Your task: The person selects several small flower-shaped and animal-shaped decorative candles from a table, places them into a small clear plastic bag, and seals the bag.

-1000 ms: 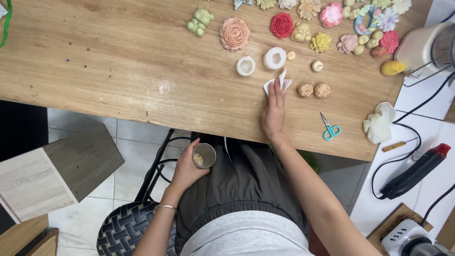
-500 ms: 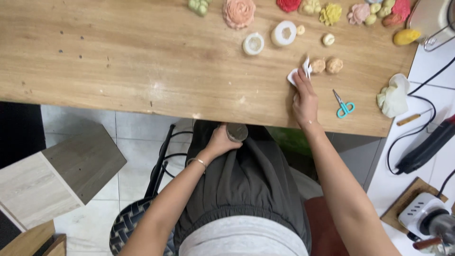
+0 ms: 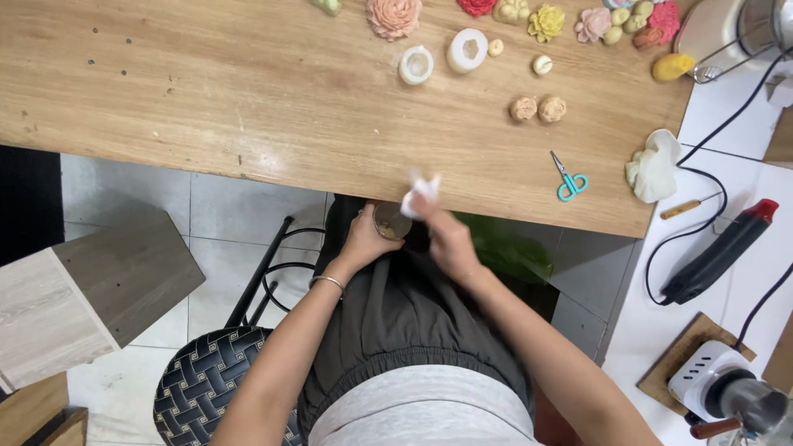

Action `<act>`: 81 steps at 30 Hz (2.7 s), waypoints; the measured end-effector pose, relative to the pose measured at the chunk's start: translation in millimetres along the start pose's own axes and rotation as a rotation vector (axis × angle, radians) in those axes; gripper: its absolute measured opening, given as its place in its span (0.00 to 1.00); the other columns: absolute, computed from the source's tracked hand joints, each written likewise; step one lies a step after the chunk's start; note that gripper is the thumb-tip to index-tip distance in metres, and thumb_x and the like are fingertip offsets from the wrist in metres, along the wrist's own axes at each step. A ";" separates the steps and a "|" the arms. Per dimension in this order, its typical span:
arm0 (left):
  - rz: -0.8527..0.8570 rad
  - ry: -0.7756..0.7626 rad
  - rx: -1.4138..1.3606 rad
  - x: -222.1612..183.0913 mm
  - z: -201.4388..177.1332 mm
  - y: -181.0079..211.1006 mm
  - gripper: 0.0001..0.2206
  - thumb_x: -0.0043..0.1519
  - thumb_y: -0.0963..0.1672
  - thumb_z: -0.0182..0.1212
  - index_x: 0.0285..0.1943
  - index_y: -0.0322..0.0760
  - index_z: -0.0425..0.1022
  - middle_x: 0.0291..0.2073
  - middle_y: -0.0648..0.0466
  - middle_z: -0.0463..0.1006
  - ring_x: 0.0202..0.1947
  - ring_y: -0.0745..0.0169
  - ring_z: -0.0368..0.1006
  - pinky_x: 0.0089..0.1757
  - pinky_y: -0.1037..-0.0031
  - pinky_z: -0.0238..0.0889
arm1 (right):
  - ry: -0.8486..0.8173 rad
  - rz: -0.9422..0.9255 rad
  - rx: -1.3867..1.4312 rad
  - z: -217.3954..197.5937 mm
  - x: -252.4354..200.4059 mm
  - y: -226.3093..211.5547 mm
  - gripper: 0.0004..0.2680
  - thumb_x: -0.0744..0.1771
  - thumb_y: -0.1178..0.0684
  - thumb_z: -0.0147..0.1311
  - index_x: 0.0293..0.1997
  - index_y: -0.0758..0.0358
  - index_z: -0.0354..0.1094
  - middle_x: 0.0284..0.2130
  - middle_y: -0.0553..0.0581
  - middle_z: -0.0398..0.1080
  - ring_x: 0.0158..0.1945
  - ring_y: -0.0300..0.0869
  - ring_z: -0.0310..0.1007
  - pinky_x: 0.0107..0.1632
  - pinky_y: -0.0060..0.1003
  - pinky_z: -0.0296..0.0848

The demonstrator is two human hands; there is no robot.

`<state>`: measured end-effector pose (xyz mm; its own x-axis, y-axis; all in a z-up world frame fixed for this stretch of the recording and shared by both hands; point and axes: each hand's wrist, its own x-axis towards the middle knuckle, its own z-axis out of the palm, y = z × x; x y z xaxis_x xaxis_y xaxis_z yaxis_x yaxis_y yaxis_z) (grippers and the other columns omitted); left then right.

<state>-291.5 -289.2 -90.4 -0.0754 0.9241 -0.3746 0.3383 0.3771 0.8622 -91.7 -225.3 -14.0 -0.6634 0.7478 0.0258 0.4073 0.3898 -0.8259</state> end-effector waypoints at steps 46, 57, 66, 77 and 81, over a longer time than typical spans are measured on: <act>-0.134 0.322 -0.022 -23.6 -64.9 -11.3 0.40 0.39 0.45 0.81 0.61 0.29 0.65 0.51 0.38 0.79 0.52 0.41 0.77 0.51 0.60 0.70 | 0.052 -0.064 -0.229 27.9 201.6 24.5 0.27 0.61 0.73 0.42 0.69 0.60 0.60 0.67 0.63 0.63 0.66 0.61 0.67 0.61 0.48 0.72; -0.164 0.202 -0.047 -27.0 -81.4 -10.9 0.37 0.41 0.46 0.82 0.58 0.32 0.66 0.50 0.41 0.79 0.52 0.43 0.78 0.49 0.61 0.72 | -0.369 -0.093 0.104 73.5 85.0 -31.9 0.27 0.60 0.72 0.46 0.65 0.56 0.66 0.62 0.65 0.68 0.64 0.58 0.70 0.67 0.46 0.68; -0.076 0.007 0.068 -24.9 -109.2 29.3 0.37 0.41 0.42 0.79 0.62 0.36 0.65 0.52 0.42 0.79 0.54 0.43 0.75 0.53 0.61 0.69 | 0.136 -0.014 -0.216 18.9 138.0 16.0 0.23 0.61 0.72 0.45 0.63 0.61 0.67 0.63 0.64 0.67 0.67 0.56 0.66 0.65 0.46 0.69; -0.086 -0.107 0.123 -11.7 -147.3 91.7 0.39 0.37 0.45 0.82 0.61 0.40 0.67 0.49 0.46 0.82 0.52 0.49 0.79 0.52 0.63 0.71 | 0.464 0.132 -0.177 -26.6 94.6 -50.0 0.11 0.67 0.66 0.52 0.52 0.60 0.74 0.48 0.61 0.78 0.51 0.49 0.80 0.55 0.42 0.78; 0.025 -0.039 0.087 1.3 -172.0 117.0 0.39 0.39 0.45 0.83 0.62 0.39 0.67 0.51 0.45 0.81 0.53 0.50 0.78 0.51 0.62 0.71 | 0.445 0.277 -0.467 -40.6 94.2 -13.7 0.12 0.63 0.64 0.55 0.51 0.60 0.74 0.46 0.58 0.79 0.54 0.53 0.75 0.48 0.44 0.76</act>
<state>-413.3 -233.3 68.7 -0.0303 0.9294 -0.3677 0.4202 0.3457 0.8390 -134.3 -138.4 22.7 -0.2169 0.9630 0.1597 0.8173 0.2687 -0.5098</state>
